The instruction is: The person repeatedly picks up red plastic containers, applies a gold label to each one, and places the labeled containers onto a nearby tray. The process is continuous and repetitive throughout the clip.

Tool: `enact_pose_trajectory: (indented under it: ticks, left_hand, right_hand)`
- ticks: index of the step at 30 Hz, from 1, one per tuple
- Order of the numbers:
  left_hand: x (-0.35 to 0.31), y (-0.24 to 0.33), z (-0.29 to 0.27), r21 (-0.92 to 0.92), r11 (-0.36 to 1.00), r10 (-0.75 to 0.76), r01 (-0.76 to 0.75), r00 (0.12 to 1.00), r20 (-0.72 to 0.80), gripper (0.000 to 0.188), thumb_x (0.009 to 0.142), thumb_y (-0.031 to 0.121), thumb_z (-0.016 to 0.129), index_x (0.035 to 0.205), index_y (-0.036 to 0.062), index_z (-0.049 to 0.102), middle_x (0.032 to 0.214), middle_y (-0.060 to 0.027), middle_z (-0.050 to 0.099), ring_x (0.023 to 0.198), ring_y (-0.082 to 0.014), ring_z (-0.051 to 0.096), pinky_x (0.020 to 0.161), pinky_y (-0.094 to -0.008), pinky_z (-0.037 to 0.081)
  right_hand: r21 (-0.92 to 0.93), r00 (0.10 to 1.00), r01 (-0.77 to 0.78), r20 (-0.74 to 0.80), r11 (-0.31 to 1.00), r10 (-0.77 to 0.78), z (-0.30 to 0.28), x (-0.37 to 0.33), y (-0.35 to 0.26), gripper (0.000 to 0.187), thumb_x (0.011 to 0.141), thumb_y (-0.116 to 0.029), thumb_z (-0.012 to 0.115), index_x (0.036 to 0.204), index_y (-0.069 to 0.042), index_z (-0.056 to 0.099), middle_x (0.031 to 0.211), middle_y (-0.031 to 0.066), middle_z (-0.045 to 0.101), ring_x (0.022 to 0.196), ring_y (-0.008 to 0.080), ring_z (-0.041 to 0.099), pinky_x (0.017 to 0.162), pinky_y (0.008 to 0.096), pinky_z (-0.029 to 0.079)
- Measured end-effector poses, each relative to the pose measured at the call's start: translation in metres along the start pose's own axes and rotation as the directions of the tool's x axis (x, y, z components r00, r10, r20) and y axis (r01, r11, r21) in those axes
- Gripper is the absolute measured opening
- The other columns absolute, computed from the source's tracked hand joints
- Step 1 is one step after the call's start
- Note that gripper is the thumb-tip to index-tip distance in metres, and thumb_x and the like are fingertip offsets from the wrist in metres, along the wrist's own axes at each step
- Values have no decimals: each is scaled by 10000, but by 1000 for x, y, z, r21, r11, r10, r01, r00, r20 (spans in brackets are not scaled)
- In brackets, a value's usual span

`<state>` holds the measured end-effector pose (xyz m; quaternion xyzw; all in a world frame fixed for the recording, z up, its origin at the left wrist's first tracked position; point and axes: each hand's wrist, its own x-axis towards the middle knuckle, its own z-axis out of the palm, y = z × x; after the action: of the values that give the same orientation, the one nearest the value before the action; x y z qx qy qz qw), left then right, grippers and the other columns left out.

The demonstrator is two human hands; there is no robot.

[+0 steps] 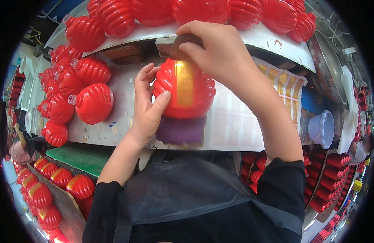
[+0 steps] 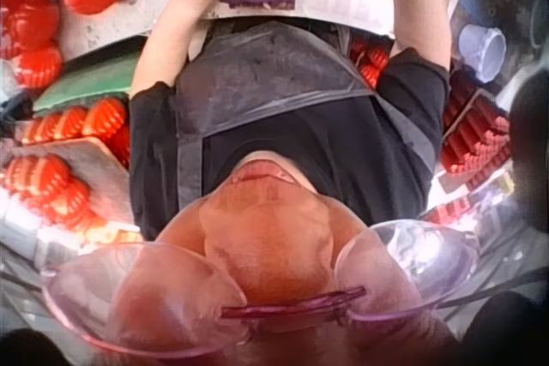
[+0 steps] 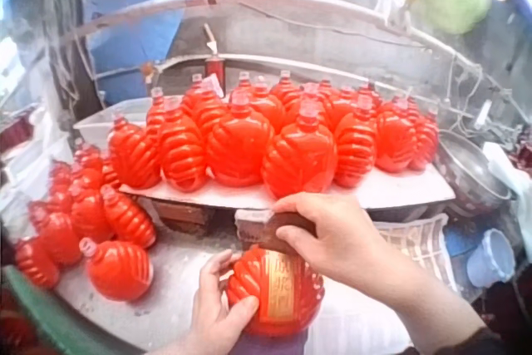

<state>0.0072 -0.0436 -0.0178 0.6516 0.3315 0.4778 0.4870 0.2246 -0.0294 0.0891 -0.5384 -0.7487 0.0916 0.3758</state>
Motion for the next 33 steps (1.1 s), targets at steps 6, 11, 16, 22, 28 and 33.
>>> enact_pose_trajectory:
  ticks: [6, 11, 16, 22, 28, 33]
  left_hand:
    - [26, 9, -2, 214, 975, 44, -62, 995, 87, 808, 841, 289, 807, 1482, -7, 415, 1420, -242, 547, 1326, -374, 561, 1122, -460, 452]
    - [59, 13, 2, 157, 986, -91, 64, 980, 175, 632, 871, 282, 780, 1372, -9, 527, 1315, -238, 651, 1234, -360, 640, 1081, -428, 491]
    - [84, 15, -4, -83, 923, -346, 375, 906, 245, 317, 1035, 110, 626, 1304, -21, 522, 1260, -141, 652, 1147, -148, 619, 1003, -294, 504]
    - [72, 20, 2, -139, 931, -296, 338, 920, 255, 213, 1088, 125, 532, 1265, 8, 529, 1203, -92, 634, 1118, -123, 594, 1026, -296, 477]
    - [48, 32, -3, -229, 929, -243, 292, 945, 219, 205, 1100, 110, 494, 1281, 18, 527, 1220, -75, 612, 1142, -117, 578, 1042, -290, 462]
    - [41, 33, -3, -278, 924, -216, 263, 958, 190, 216, 1110, 102, 470, 1305, 20, 513, 1238, -85, 610, 1151, -119, 574, 1060, -300, 455]
  right_hand:
    - [45, 982, -190, 31, 981, 189, -1, -27, 8, 288, 954, -50, 731, 1237, 3, 715, 1057, 91, 770, 981, 129, 726, 866, 269, 582]
    - [90, 982, -141, -115, 986, 151, 2, -30, 18, 256, 935, -9, 742, 1189, 10, 724, 1064, 107, 775, 972, 149, 739, 865, 276, 579]
    - [219, 990, 6, -141, 976, 25, 4, -60, 5, 271, 814, 84, 801, 1062, -6, 738, 1041, 118, 771, 953, 202, 758, 844, 333, 603]
    - [68, 941, 326, -114, 943, -318, 17, -94, -24, 303, 765, 103, 791, 1043, 3, 722, 931, 140, 749, 888, 292, 758, 774, 360, 602]
    - [106, 965, -50, -251, 993, 76, 10, -62, -5, 320, 895, -20, 753, 1209, -20, 695, 1123, 161, 749, 1026, 316, 743, 879, 360, 582]
    - [249, 962, -91, -230, 964, 150, -1, -54, -12, 296, 950, -39, 747, 1240, -3, 694, 1120, 90, 756, 1014, 137, 714, 886, 284, 567]
